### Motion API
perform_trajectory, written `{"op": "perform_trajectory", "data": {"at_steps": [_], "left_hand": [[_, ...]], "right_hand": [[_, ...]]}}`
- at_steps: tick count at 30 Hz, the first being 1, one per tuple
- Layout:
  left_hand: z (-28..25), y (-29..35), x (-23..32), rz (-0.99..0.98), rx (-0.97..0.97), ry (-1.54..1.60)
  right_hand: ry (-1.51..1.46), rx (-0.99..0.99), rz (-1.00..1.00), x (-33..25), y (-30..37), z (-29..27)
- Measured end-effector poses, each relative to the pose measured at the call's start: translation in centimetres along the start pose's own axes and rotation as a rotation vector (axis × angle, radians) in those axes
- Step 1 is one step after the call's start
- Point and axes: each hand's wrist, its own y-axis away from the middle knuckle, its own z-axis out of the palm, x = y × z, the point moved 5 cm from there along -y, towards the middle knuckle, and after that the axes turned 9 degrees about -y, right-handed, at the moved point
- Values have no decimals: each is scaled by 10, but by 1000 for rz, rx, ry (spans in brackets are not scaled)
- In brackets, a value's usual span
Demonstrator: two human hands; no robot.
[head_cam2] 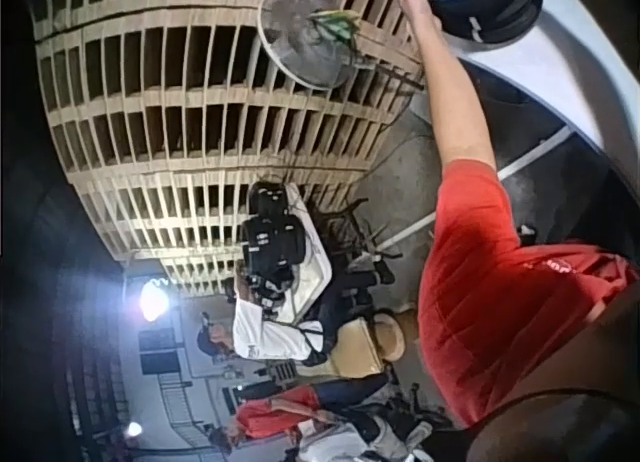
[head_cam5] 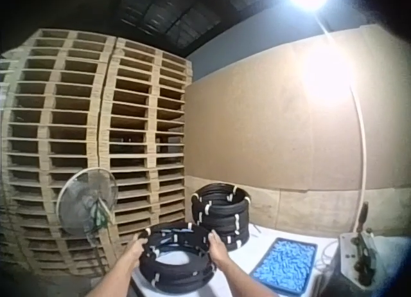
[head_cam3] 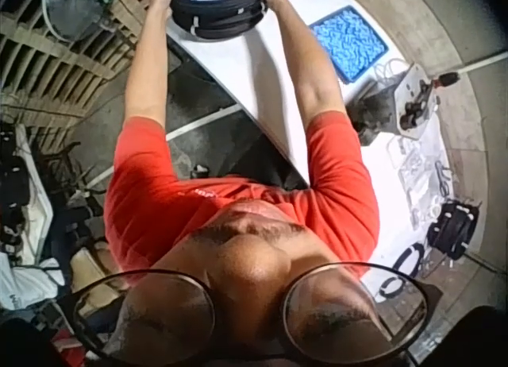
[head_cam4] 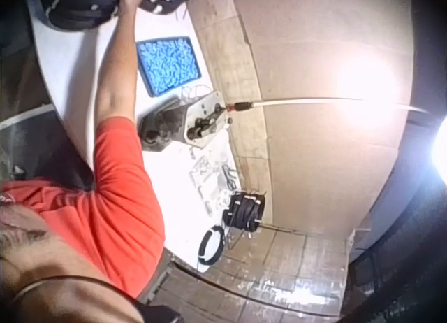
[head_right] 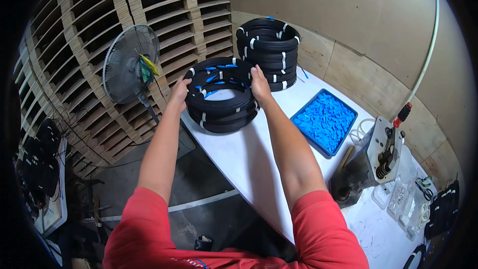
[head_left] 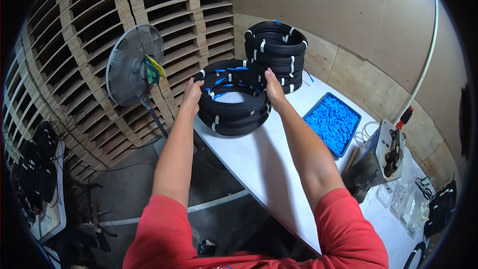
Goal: Assembling cable harnesses by taping wire coils and crimping connectors using an industrial crimping machine.
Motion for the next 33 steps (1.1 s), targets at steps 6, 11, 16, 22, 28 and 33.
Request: {"op": "perform_trajectory", "data": {"at_steps": [6, 11, 16, 22, 28, 33], "left_hand": [[23, 23, 24, -14, -12, 226], [21, 23, 30, -4, 34, -40], [12, 9, 15, 34, 113, -47], [11, 9, 12, 37, 109, -10], [27, 22, 28, -12, 147, -41], [17, 19, 35, 18, 226, -172]], "right_hand": [[-105, 69, 79, -1, -4, -9], [-137, 162, 51, 1, -8, -10], [16, 157, 110, -4, -1, -6], [73, 73, 138, -11, 3, -6], [311, 89, 62, 9, -25, -26], [440, 104, 49, 0, -21, -16]]}}
